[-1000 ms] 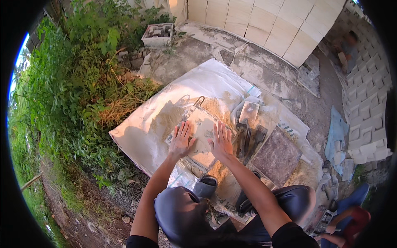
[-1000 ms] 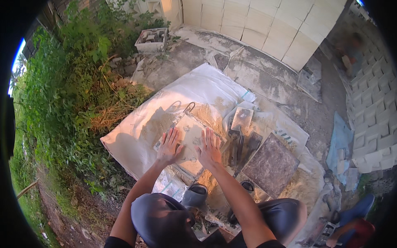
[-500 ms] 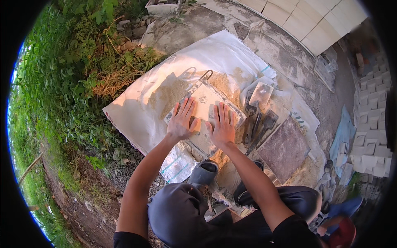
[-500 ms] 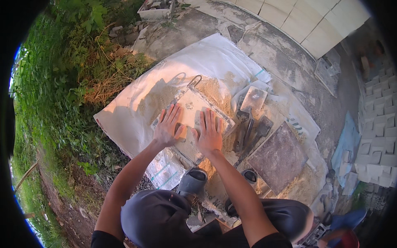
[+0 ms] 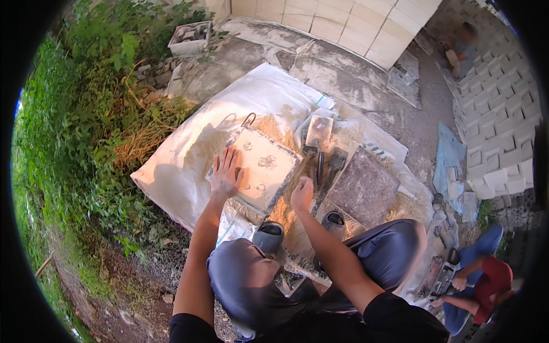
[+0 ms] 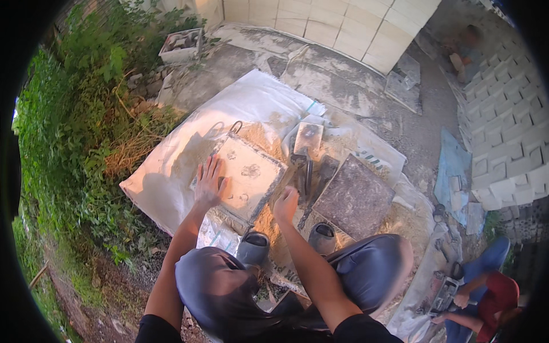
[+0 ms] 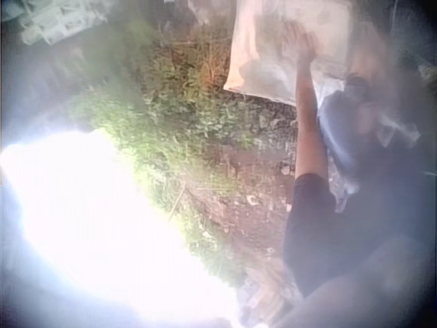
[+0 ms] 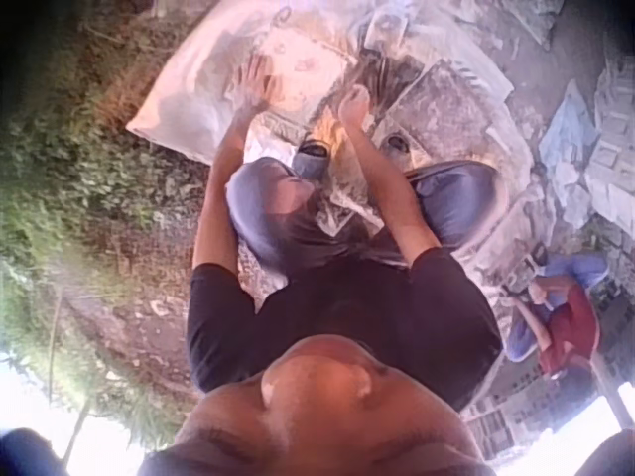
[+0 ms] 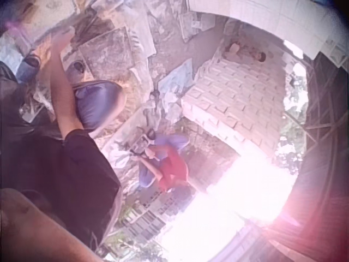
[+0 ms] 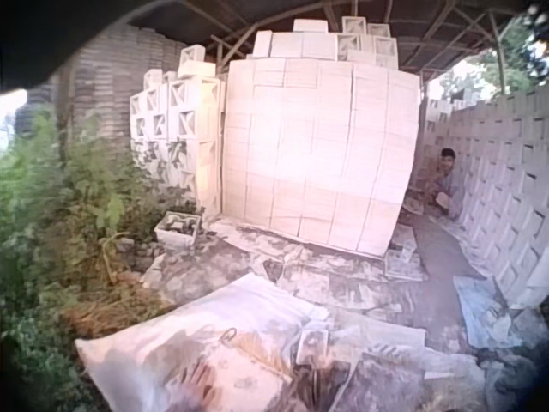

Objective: The person uses a trowel-like tool to scrape and level a layer of powder on a stone slab, then lifts and places another stone slab on top of it.

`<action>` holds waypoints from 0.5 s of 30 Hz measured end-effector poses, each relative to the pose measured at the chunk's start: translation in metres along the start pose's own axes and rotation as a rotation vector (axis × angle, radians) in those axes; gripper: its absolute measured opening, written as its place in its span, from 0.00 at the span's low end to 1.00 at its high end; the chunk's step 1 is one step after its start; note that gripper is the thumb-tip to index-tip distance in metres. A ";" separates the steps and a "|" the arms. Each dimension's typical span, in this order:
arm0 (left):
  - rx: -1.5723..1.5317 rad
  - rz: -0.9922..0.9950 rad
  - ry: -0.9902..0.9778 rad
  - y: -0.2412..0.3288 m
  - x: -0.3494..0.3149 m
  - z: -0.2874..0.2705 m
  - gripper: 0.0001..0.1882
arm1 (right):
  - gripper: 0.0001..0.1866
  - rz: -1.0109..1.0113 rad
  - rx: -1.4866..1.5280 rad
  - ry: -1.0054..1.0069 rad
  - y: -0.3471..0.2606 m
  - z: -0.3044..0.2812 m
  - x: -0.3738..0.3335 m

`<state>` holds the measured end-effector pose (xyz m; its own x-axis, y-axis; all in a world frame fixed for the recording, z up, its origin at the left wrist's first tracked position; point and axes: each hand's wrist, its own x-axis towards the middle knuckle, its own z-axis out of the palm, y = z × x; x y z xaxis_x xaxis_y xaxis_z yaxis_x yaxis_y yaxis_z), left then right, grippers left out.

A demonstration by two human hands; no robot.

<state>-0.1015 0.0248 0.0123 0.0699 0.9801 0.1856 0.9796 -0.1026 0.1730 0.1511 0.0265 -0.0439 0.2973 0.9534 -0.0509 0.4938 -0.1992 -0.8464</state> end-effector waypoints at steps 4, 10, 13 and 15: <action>-0.018 -0.043 0.007 -0.019 -0.021 -0.015 0.33 | 0.16 0.233 -0.026 -0.343 0.001 0.018 -0.024; -0.089 0.032 0.027 0.018 0.011 -0.003 0.33 | 0.22 0.513 0.581 -0.284 0.044 0.033 0.030; -0.038 -0.022 -0.005 -0.004 -0.006 -0.011 0.33 | 0.23 0.629 0.693 -0.464 0.007 0.045 0.016; -0.015 -0.030 -0.012 -0.011 -0.013 -0.016 0.33 | 0.25 0.467 0.612 -0.442 0.000 0.044 0.020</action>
<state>-0.1165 0.0108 0.0236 0.0429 0.9847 0.1689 0.9782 -0.0758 0.1933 0.1209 0.0555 -0.0686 -0.0461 0.8306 -0.5550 -0.1606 -0.5545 -0.8165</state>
